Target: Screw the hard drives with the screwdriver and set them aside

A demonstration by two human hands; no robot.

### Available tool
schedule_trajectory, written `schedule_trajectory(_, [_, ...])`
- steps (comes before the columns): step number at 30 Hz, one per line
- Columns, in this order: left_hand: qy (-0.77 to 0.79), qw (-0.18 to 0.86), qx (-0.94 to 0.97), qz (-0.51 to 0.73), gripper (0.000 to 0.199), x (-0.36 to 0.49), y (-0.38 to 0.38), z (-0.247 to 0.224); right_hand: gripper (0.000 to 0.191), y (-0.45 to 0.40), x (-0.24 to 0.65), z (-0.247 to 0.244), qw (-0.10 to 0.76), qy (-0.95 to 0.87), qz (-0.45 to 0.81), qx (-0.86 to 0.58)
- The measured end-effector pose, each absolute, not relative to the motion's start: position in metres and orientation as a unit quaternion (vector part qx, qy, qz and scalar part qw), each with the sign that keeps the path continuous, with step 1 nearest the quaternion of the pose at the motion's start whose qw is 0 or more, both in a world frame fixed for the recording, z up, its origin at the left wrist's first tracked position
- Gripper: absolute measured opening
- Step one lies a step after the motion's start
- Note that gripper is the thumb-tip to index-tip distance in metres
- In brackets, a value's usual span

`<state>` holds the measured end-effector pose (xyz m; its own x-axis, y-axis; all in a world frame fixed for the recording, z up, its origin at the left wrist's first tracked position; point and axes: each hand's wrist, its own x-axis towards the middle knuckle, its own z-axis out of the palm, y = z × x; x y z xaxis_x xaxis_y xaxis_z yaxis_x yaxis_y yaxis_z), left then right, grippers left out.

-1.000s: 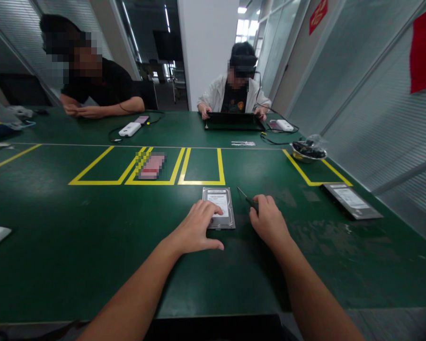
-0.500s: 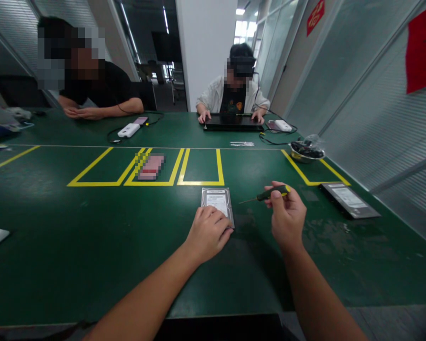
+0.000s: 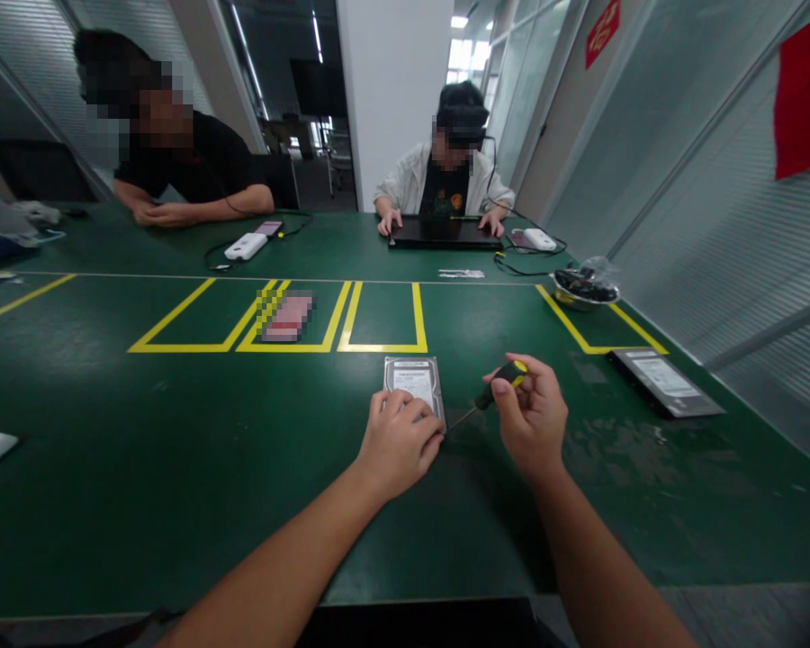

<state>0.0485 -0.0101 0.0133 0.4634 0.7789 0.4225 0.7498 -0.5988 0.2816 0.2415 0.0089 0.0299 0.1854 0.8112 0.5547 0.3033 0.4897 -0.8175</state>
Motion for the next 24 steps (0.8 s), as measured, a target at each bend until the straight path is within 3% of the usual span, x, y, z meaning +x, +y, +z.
schedule_trajectory(24, [0.449, 0.047, 0.853, 0.262, 0.011, 0.0480, -0.0096, 0.0116, 0.038, 0.0072, 0.2423, 0.0273, 0.568, -0.660, 0.213, -0.444])
